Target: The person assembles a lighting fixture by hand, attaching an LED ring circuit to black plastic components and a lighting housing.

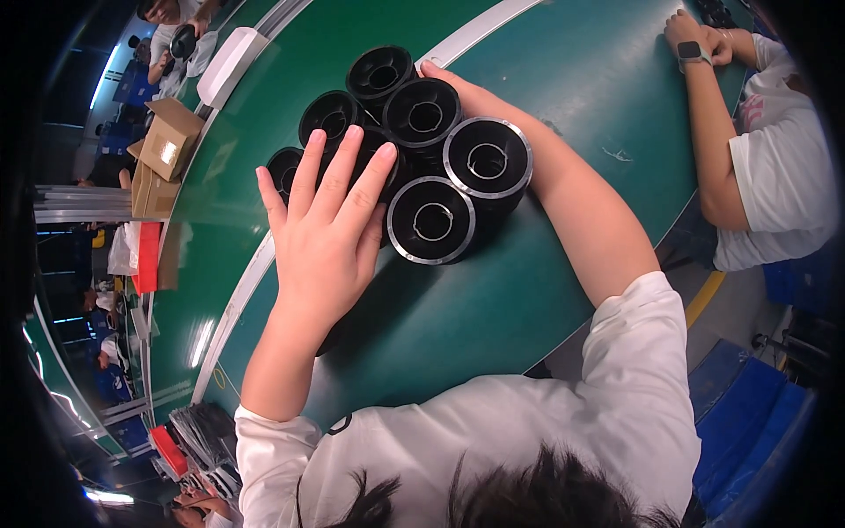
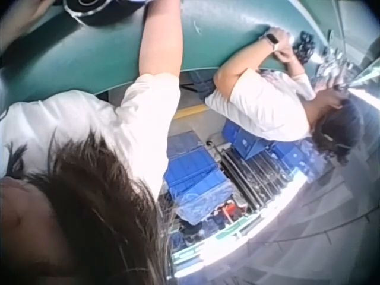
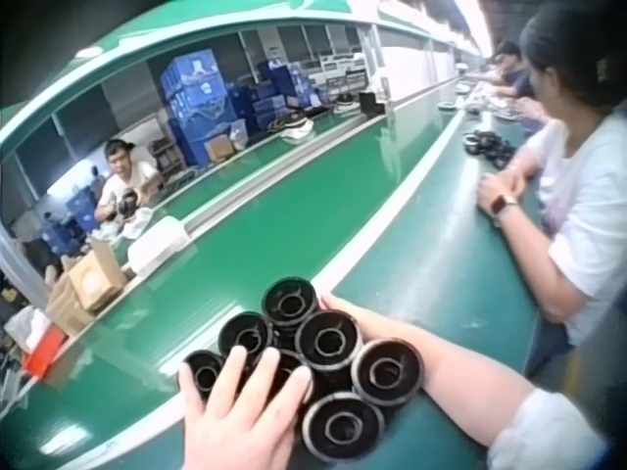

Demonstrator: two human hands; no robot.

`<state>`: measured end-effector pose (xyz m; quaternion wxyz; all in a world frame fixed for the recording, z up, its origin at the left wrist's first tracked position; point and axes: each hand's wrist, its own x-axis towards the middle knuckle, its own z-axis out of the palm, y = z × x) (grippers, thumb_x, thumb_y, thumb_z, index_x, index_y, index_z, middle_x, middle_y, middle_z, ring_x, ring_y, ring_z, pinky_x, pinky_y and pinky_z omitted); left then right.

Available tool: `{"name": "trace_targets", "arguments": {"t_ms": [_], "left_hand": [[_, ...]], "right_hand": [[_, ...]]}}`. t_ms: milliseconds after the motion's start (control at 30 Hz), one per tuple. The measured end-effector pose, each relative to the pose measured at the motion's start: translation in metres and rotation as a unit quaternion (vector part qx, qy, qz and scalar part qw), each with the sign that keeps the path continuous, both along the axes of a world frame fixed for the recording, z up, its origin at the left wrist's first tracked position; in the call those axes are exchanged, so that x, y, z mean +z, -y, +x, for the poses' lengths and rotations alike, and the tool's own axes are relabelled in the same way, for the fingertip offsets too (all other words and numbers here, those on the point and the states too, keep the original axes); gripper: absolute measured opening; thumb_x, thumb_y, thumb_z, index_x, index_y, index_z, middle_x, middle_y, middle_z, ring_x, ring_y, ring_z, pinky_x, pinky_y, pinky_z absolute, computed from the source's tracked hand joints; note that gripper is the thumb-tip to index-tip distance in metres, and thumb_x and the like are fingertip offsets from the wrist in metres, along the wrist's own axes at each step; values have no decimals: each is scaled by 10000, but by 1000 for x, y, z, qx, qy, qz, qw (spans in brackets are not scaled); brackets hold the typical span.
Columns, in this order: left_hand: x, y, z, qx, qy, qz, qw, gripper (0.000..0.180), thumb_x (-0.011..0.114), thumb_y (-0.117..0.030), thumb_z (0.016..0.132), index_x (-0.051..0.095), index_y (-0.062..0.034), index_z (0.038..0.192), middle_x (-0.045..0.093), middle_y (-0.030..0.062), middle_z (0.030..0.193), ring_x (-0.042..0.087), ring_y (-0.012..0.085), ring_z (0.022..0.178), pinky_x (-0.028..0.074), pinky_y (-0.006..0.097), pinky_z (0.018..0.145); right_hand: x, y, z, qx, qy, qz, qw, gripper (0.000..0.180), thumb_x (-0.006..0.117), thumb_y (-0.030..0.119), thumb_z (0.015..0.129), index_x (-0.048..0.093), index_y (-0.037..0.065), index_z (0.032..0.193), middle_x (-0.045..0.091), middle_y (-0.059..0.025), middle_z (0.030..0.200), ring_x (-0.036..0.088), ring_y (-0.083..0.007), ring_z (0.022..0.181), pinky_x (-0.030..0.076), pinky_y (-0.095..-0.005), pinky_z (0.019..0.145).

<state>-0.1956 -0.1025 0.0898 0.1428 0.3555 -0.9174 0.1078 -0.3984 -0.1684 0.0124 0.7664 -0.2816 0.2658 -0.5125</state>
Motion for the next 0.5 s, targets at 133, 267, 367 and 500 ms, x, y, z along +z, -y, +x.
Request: {"name": "trace_targets", "arguments": {"t_ms": [133,267,367,500], "left_hand": [[-1,-1,0,5,-5,0,1000,562,608,-85,751,486,-243,1276,430,48,1344,354,286,1270,104,634,1005],[-2,-5,-1,17,-18,-1,1000,585,623,-105,728,477,-204,1286,404,92,1358,329,290,1286,63,617,1018],[1,-13,0,28,-26,-14,999,598,638,-130,709,478,-175,1284,386,117,1367,308,300,1298,20,590,1033],[5,-46,7,33,-55,15,998,640,658,-141,647,485,-100,1262,371,193,1359,276,382,1298,23,564,1043]], "right_hand": [[3,-2,2,-5,8,-3,1000,407,405,419,930,554,115,1155,637,-50,1020,625,-124,897,527,-263,749],[0,-2,1,2,19,20,1000,396,428,428,920,567,124,1132,640,-36,999,627,-119,879,527,-260,740],[-3,0,0,-1,35,38,999,387,440,431,915,577,125,1111,643,-26,982,628,-116,865,527,-259,734],[-1,-1,-5,8,58,32,998,337,414,344,946,553,117,1153,640,-16,979,629,-81,818,547,-229,674]]}}
